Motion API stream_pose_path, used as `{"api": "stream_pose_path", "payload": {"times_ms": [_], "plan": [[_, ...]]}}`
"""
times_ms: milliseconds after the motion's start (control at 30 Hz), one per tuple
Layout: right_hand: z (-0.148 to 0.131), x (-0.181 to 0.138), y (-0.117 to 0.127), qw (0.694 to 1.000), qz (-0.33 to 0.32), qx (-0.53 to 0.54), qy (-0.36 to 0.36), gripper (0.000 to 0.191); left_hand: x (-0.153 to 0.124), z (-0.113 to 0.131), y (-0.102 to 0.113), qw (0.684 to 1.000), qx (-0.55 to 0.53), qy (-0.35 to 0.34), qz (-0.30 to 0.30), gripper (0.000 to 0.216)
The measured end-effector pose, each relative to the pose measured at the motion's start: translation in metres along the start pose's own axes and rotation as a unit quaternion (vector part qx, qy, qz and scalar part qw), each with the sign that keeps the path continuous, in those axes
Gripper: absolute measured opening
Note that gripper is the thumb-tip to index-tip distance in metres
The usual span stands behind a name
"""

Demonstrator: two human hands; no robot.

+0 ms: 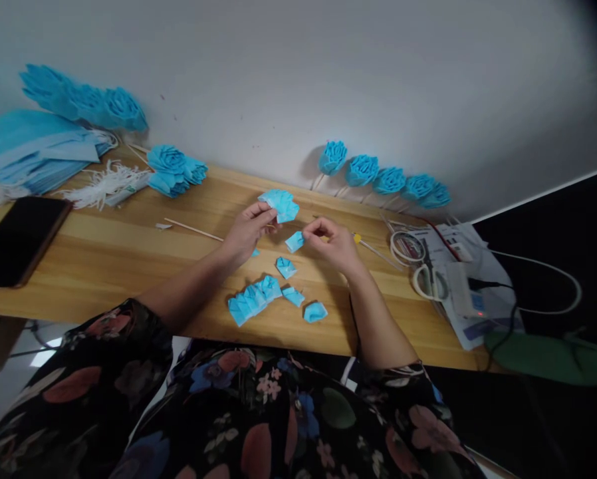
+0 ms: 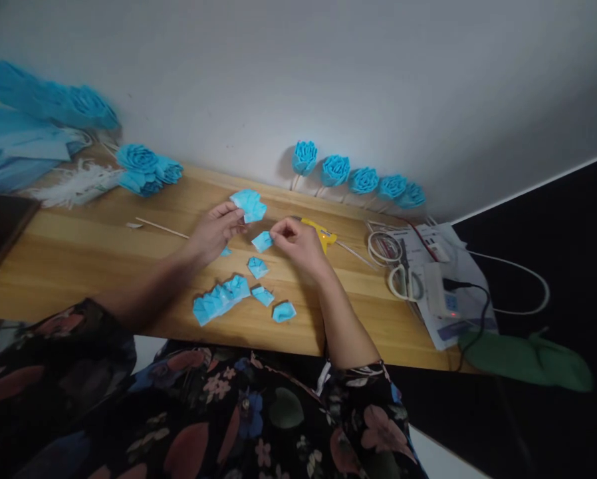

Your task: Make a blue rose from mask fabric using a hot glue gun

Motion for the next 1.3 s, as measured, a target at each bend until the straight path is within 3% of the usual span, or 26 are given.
{"api": "stream_pose_path", "payload": {"times_ms": [100,300,733,1300], "plan": [[0.001,-0.007,0.000,0.995,0.070,0.072,0.010,0.018,-0.002,-0.003,-0.001,1.000,0.014,-0.020,-0.007,0.020],[0.005,-0.007,-0.005,0.981,0.126,0.148,0.004,0.026,-0.003,-0.008,-0.003,0.998,0.047,-0.040,-0.029,0.024],[0.013,-0.005,-0.011,0.972,0.127,0.199,-0.004,0.042,-0.008,-0.007,-0.007,0.995,0.076,-0.055,-0.039,0.028],[0.020,-0.004,-0.020,0.971,0.136,0.194,-0.023,0.033,-0.010,-0.014,-0.009,0.997,0.029,-0.043,-0.056,0.026]]}}
Point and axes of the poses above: each hand's wrist, its own x-axis towards the middle knuckle, its own y-axis out of the back of the hand, z = x × y, the point moved 2 cm from there along x, towards the middle knuckle, and after that the axes turned 7 degrees about x, right-handed, at the moved point
